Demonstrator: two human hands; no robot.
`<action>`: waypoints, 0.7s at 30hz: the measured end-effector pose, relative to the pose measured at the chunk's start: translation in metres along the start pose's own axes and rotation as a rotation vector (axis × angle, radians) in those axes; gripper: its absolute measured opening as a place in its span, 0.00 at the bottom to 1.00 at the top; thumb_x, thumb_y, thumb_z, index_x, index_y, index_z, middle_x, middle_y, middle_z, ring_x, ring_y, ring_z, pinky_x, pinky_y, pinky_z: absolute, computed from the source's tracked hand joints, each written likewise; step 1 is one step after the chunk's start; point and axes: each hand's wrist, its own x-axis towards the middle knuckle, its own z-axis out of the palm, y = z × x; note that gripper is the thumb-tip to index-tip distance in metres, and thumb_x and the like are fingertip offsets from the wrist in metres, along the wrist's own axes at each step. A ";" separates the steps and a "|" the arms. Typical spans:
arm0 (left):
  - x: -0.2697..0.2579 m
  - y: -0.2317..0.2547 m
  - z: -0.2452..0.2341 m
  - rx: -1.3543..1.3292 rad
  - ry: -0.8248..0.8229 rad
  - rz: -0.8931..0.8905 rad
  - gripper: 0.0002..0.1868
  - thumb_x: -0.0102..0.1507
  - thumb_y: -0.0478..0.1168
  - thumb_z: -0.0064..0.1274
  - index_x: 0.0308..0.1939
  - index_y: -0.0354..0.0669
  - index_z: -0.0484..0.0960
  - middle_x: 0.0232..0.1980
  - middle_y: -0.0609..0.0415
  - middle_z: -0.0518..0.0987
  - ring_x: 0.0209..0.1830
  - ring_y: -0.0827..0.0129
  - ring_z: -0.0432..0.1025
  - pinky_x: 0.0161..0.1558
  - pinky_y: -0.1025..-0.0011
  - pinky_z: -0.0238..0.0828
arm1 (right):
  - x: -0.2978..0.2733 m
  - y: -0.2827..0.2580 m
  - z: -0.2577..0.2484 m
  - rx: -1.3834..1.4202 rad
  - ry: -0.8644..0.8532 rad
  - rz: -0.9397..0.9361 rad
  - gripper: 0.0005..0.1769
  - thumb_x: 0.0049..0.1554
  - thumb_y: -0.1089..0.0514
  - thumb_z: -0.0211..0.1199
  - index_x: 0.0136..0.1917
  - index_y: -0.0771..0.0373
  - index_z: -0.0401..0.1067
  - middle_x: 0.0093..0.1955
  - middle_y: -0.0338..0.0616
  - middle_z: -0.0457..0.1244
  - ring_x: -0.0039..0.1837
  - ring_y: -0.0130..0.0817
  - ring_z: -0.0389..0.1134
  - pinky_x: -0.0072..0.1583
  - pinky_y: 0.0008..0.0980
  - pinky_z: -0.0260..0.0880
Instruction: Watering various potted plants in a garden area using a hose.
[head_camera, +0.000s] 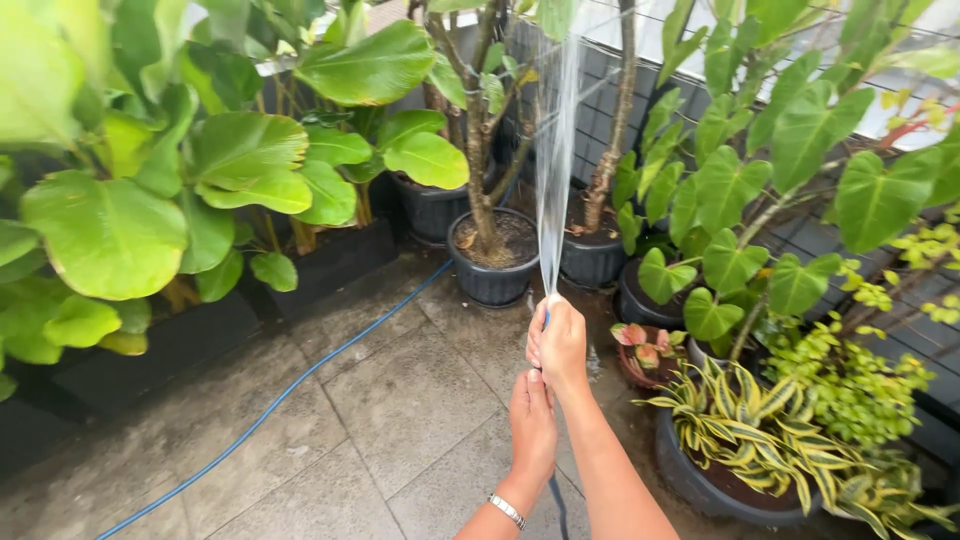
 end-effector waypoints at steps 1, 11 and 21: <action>0.001 0.000 -0.003 0.002 0.011 0.006 0.21 0.71 0.50 0.30 0.25 0.48 0.60 0.25 0.62 0.58 0.26 0.75 0.52 0.31 0.74 0.49 | -0.004 -0.003 0.005 0.004 -0.012 0.002 0.15 0.55 0.57 0.34 0.28 0.61 0.51 0.18 0.41 0.43 0.19 0.28 0.39 0.23 0.28 0.37; -0.016 0.024 -0.022 0.008 0.021 -0.006 0.21 0.70 0.53 0.30 0.26 0.49 0.60 0.26 0.62 0.58 0.26 0.76 0.50 0.31 0.75 0.47 | -0.031 -0.018 0.026 -0.021 -0.015 -0.058 0.17 0.54 0.60 0.34 0.24 0.61 0.49 0.17 0.42 0.44 0.19 0.29 0.40 0.23 0.28 0.39; -0.044 0.033 -0.052 -0.072 0.070 -0.154 0.21 0.70 0.53 0.30 0.28 0.47 0.65 0.26 0.63 0.56 0.26 0.76 0.48 0.31 0.75 0.45 | -0.054 0.001 0.049 -0.129 -0.005 0.132 0.18 0.58 0.55 0.36 0.28 0.60 0.51 0.19 0.41 0.43 0.21 0.29 0.38 0.24 0.29 0.38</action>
